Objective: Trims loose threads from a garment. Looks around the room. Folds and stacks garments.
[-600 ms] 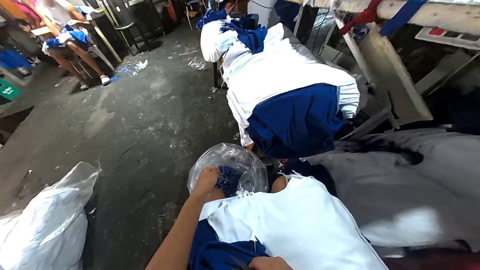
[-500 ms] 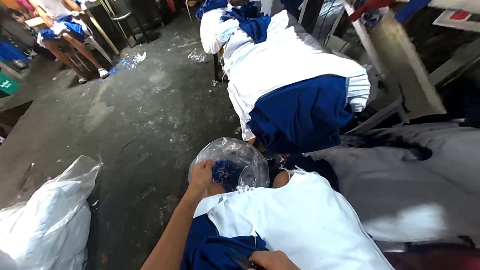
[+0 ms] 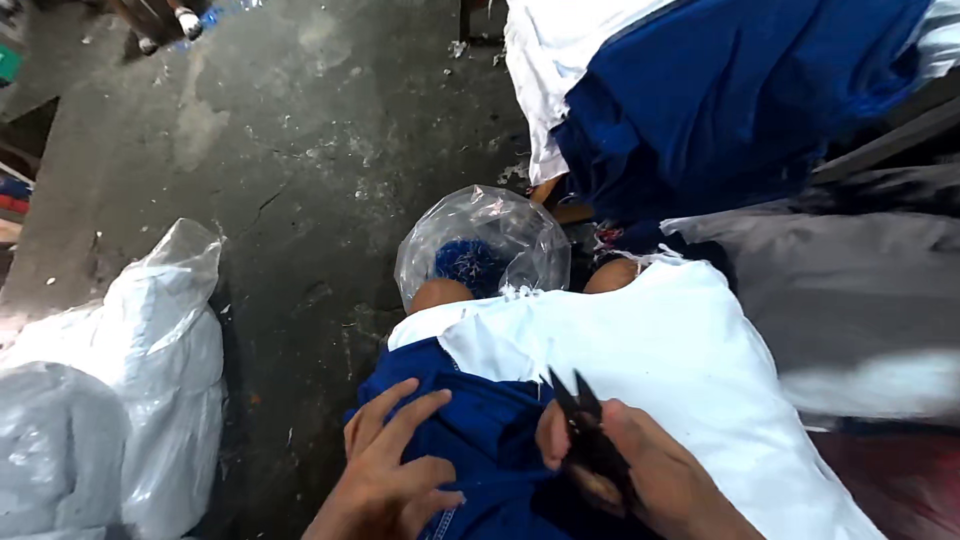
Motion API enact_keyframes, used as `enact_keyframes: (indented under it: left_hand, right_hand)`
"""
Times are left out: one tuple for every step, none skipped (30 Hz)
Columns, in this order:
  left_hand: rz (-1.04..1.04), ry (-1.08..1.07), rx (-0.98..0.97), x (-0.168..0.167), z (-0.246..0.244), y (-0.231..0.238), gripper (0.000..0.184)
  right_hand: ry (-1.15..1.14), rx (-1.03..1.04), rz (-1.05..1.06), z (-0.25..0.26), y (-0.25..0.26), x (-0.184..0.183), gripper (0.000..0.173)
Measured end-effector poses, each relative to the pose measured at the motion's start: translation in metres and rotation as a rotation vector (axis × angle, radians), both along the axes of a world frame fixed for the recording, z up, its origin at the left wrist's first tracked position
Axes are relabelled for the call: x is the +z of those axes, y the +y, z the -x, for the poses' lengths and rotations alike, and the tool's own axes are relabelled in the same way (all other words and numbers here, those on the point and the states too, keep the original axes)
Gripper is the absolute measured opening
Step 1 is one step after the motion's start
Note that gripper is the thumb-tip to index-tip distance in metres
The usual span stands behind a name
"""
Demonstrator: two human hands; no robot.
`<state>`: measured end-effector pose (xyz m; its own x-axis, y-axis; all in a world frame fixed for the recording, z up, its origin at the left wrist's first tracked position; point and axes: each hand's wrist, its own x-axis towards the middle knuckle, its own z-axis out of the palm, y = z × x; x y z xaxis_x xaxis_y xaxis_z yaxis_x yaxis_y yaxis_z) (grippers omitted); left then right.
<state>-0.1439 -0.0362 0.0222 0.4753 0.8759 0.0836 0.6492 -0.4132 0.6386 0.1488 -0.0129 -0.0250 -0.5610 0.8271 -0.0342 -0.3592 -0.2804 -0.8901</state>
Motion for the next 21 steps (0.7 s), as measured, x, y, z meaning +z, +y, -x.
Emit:
enact_keyframes:
  left_hand:
    - [0.011, -0.069, 0.021, 0.006, 0.017, 0.0, 0.022]
    - [0.006, -0.12, 0.062, 0.013, 0.041, 0.001, 0.018]
    - [0.017, -0.156, 0.159, 0.025, 0.066, 0.0, 0.017]
    - [0.03, -0.168, 0.303, 0.039, 0.088, -0.004, 0.017]
    - [-0.019, -0.128, 0.481, 0.051, 0.101, -0.008, 0.017]
    - [-0.093, -0.02, 0.646, 0.062, 0.108, -0.011, 0.021]
    - [-0.169, 0.087, 0.765, 0.071, 0.108, -0.011, 0.026]
    - [-0.24, 0.144, 0.832, 0.078, 0.102, -0.009, 0.027]
    - [-0.288, 0.15, 0.848, 0.082, 0.093, -0.008, 0.027]
    - [-0.309, 0.121, 0.797, 0.082, 0.083, -0.008, 0.026]
    - [-0.302, 0.075, 0.703, 0.078, 0.072, -0.007, 0.025]
    - [-0.289, 0.043, 0.589, 0.072, 0.056, -0.005, 0.026]
    - [-0.271, 0.031, 0.476, 0.062, 0.036, -0.002, 0.027]
    - [-0.253, 0.03, 0.37, 0.051, 0.014, 0.001, 0.027]
    - [-0.236, 0.022, 0.255, 0.041, -0.007, 0.003, 0.026]
    - [-0.205, 0.015, 0.141, 0.034, -0.026, 0.003, 0.026]
    - [-0.167, 0.014, 0.044, 0.029, -0.039, 0.002, 0.027]
    - [-0.13, 0.009, -0.035, 0.024, -0.046, 0.002, 0.027]
    - [-0.096, 0.006, -0.096, 0.02, -0.048, 0.002, 0.026]
    - [-0.07, 0.004, -0.138, 0.017, -0.046, 0.002, 0.025]
    - [-0.051, -0.002, -0.164, 0.014, -0.044, 0.002, 0.025]
  right_hand:
    - [0.066, -0.02, 0.004, -0.002, 0.001, 0.001, 0.067]
    - [0.111, -0.049, 0.011, -0.004, 0.001, 0.002, 0.068]
    - [0.141, -0.082, 0.02, -0.006, 0.001, 0.004, 0.068]
    - [0.158, -0.112, 0.026, -0.009, 0.001, 0.004, 0.067]
    - [0.165, -0.136, 0.029, -0.011, 0.001, 0.005, 0.067]
    - [0.166, -0.156, 0.036, -0.011, 0.001, 0.005, 0.067]
    - [0.16, -0.173, 0.045, -0.01, 0.002, 0.005, 0.067]
    - [0.151, -0.185, 0.052, -0.009, 0.003, 0.005, 0.066]
    - [0.146, -0.196, 0.063, -0.007, 0.002, 0.006, 0.066]
    - [0.14, -0.203, 0.07, -0.006, 0.0, 0.007, 0.065]
    - [0.134, -0.21, 0.072, -0.005, -0.001, 0.007, 0.064]
    - [0.126, -0.217, 0.067, -0.005, -0.001, 0.008, 0.064]
    - [0.116, -0.228, 0.06, -0.005, -0.002, 0.01, 0.064]
    - [0.098, -0.236, 0.044, -0.005, -0.003, 0.011, 0.064]
    - [0.079, -0.246, 0.021, -0.007, -0.004, 0.012, 0.064]
    - [0.06, -0.254, -0.006, -0.009, -0.005, 0.014, 0.065]
    - [0.035, -0.262, -0.029, -0.012, -0.007, 0.016, 0.065]
    - [-0.003, -0.276, -0.037, -0.015, -0.009, 0.017, 0.065]
    - [-0.046, -0.295, -0.032, -0.017, -0.011, 0.017, 0.066]
    - [-0.102, -0.323, -0.02, -0.019, -0.013, 0.017, 0.066]
    - [-0.167, -0.354, 0.0, -0.019, -0.014, 0.016, 0.065]
